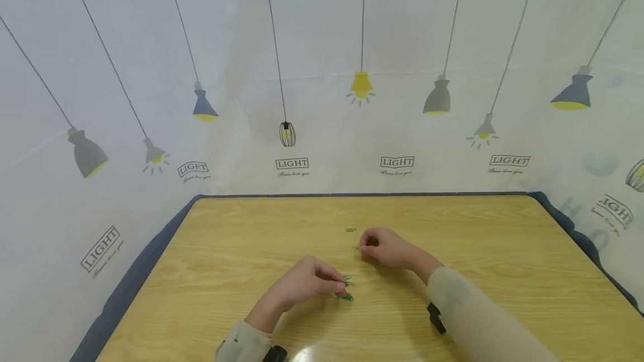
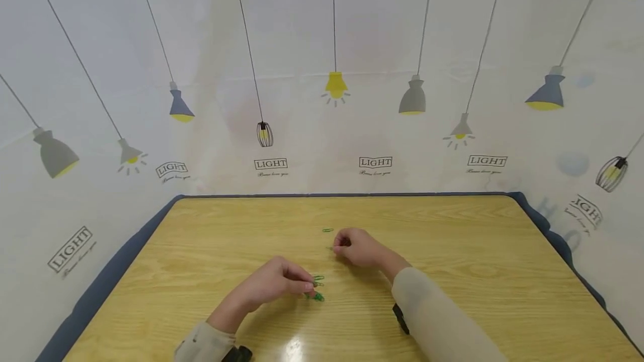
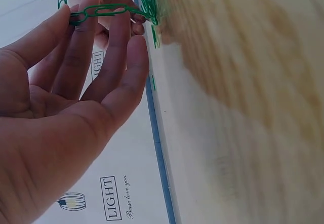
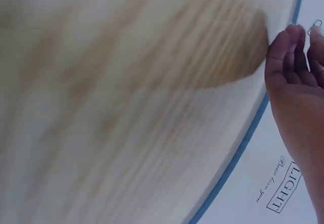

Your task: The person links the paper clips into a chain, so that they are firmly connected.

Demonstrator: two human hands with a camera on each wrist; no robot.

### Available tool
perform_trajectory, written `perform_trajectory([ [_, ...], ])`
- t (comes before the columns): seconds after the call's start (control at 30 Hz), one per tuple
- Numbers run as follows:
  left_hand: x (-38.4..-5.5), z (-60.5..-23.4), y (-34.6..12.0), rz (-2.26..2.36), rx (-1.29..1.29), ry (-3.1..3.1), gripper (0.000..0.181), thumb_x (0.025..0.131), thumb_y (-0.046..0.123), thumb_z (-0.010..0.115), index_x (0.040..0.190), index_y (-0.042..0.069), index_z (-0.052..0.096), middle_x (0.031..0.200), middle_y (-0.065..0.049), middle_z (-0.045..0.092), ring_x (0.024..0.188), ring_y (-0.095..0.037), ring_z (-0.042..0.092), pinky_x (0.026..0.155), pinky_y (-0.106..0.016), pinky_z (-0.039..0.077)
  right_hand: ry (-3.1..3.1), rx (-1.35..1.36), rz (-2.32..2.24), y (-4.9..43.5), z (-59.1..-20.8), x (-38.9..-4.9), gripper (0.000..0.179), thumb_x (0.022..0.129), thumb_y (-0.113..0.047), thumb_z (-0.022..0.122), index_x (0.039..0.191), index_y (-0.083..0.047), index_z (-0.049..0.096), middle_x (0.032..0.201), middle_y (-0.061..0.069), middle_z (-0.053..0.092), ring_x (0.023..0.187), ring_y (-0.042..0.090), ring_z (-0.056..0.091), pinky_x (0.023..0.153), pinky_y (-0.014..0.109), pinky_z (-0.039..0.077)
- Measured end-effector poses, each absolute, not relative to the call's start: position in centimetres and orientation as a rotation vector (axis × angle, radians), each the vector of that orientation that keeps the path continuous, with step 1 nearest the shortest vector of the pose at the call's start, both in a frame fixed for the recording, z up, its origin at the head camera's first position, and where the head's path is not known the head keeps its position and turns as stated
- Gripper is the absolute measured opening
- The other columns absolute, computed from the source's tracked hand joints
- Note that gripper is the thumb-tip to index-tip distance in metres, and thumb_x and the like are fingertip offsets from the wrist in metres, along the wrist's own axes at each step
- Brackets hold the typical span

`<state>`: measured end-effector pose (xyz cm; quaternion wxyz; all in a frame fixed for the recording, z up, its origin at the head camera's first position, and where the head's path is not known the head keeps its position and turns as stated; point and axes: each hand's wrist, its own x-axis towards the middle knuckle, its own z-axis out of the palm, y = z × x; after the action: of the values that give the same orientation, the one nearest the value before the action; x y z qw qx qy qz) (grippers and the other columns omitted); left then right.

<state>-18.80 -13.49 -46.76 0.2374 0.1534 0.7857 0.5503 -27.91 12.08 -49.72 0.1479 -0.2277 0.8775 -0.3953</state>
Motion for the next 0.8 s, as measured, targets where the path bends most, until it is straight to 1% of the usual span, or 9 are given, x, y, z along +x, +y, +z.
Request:
perform_trajectory([
  [0.13, -19.1, -46.4, -13.3, 1.48, 0.434, 2.185, 0.021, 0.1, 0.019, 0.076, 0.111, 0.002, 0.082, 0.101, -0.008, 0.084, 0.099, -0.011, 0.075, 0.094, -0.034, 0.06, 2.498, -0.69, -1.223, 13.0, -49.1, -27.3, 0.01, 0.106, -0.012, 0.065, 0.1, -0.005, 0.067, 0.089, 0.005, 0.069, 0.082, 0.014, 0.06, 0.077, 0.028, 0.051],
  [0.2, -19.1, -46.3, -13.2, 1.471, 0.441, 2.196, 0.021, 0.1, 0.019, 0.076, 0.111, 0.002, 0.081, 0.101, -0.008, 0.084, 0.099, -0.012, 0.076, 0.095, -0.033, 0.06, 2.506, -0.701, -1.243, 13.3, -48.8, -26.9, 0.009, 0.105, -0.011, 0.066, 0.104, -0.003, 0.071, 0.092, 0.006, 0.071, 0.083, 0.014, 0.062, 0.075, 0.026, 0.053],
  [0.3, -19.1, -46.2, -13.0, 1.475, 0.449, 2.194, 0.02, 0.101, 0.017, 0.074, 0.111, 0.001, 0.081, 0.101, -0.009, 0.084, 0.098, -0.014, 0.077, 0.098, -0.038, 0.06, 2.54, -0.686, -1.241, 14.0, -48.5, -26.2, 0.011, 0.105, -0.01, 0.067, 0.109, -0.003, 0.075, 0.099, 0.008, 0.075, 0.086, 0.013, 0.066, 0.075, 0.025, 0.056],
  [0.4, -19.2, -46.2, -12.8, 1.486, 0.448, 2.2, 0.021, 0.101, 0.017, 0.073, 0.112, 0.002, 0.081, 0.103, -0.009, 0.083, 0.099, -0.015, 0.077, 0.102, -0.044, 0.059, 2.584, -0.605, -1.247, 14.4, -48.3, -25.5, 0.01, 0.103, -0.007, 0.068, 0.108, -0.004, 0.076, 0.102, 0.009, 0.076, 0.087, 0.013, 0.068, 0.075, 0.026, 0.059],
  [0.57, -19.3, -46.2, -12.5, 1.48, 0.443, 2.241, 0.023, 0.102, 0.021, 0.072, 0.114, 0.004, 0.081, 0.103, -0.006, 0.083, 0.102, -0.016, 0.076, 0.106, -0.051, 0.057, 2.631, -0.462, -1.304, 14.6, -47.8, -24.4, 0.007, 0.102, -0.003, 0.067, 0.102, -0.005, 0.074, 0.098, 0.011, 0.074, 0.083, 0.015, 0.066, 0.071, 0.028, 0.058],
  [0.73, -19.4, -46.1, -12.1, 1.439, 0.48, 2.278, 0.024, 0.104, 0.026, 0.07, 0.115, 0.007, 0.081, 0.1, -0.002, 0.082, 0.107, -0.014, 0.073, 0.104, -0.051, 0.057, 2.589, -0.517, -1.406, 14.3, -47.1, -23.3, 0.007, 0.103, -0.003, 0.066, 0.103, -0.003, 0.074, 0.098, 0.016, 0.074, 0.082, 0.016, 0.067, 0.071, 0.034, 0.06],
  [0.8, -19.5, -45.9, -11.9, 1.427, 0.499, 2.289, 0.026, 0.105, 0.029, 0.069, 0.116, 0.009, 0.081, 0.099, -0.001, 0.082, 0.107, -0.014, 0.072, 0.103, -0.05, 0.057, 2.55, -0.553, -1.446, 14.1, -46.7, -23.0, 0.008, 0.104, -0.005, 0.066, 0.104, -0.003, 0.074, 0.1, 0.019, 0.074, 0.083, 0.016, 0.067, 0.073, 0.038, 0.061],
])
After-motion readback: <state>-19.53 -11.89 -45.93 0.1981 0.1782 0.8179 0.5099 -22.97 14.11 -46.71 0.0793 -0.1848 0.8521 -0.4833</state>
